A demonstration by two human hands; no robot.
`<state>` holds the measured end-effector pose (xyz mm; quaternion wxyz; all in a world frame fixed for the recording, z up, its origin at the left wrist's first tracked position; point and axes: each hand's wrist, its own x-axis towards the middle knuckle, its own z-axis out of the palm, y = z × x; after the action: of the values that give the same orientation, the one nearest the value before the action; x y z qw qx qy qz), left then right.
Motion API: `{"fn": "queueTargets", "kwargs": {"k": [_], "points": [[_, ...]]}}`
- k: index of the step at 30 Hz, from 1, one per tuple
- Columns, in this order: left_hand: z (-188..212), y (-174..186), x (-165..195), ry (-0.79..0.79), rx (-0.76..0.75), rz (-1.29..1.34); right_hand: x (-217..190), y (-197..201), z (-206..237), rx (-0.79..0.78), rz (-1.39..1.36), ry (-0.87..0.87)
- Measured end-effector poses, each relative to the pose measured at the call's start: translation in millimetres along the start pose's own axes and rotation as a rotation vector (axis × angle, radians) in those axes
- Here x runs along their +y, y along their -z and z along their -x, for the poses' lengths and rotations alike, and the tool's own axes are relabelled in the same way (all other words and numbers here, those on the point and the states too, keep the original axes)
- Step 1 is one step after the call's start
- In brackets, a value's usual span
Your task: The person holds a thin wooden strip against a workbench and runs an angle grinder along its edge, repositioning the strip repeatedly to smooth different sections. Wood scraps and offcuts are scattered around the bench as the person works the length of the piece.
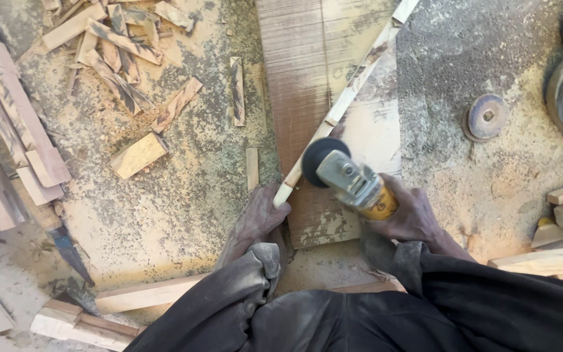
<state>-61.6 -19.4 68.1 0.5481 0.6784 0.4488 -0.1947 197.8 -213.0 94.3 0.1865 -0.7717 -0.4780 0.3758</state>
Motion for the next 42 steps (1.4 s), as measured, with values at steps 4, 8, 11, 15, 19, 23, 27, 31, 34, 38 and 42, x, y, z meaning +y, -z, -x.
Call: {"fn": "queueTargets", "kwargs": {"k": [4, 8, 11, 15, 19, 23, 27, 31, 34, 38, 42], "points": [[25, -2, -18, -0.192, 0.086, 0.152, 2, 3, 4, 0.095, -0.049, -0.021], [-8, -13, -40, -0.097, -0.017, 0.191, 16, -8, 7, 0.092, -0.069, 0.101], [-33, -19, -55, -0.177, 0.068, 0.057, 23, -23, 6, 0.126, -0.183, 0.329], [-42, -17, -62, -0.107, 0.02, 0.229, 11, -25, -2, 0.098, 0.261, 0.098], [-50, -11, -71, -0.006, -0.253, 0.665, -17, -2, 1, 0.064, 0.132, -0.195], [-61, -11, -77, 0.168, -0.167, 0.438, -58, 27, 9, 0.036, -0.179, -0.301], [-54, 1, -82, -0.052, 0.075, 0.065, -67, 30, 16, 0.013, -0.25, -0.42], [-42, 12, -61, -0.139, 0.205, -0.039, -32, 17, 11, 0.162, -0.123, -0.125], [-29, 8, -35, -0.282, 0.379, 0.022, -6, 1, 8, 0.076, -0.046, -0.242], [-29, 7, 0, -0.496, 0.518, -0.198, 12, -9, 15, 0.204, -0.287, -0.045], [-49, -2, 23, -0.587, 0.562, -0.328, 16, -3, 16, 0.206, -0.271, -0.218]]}}
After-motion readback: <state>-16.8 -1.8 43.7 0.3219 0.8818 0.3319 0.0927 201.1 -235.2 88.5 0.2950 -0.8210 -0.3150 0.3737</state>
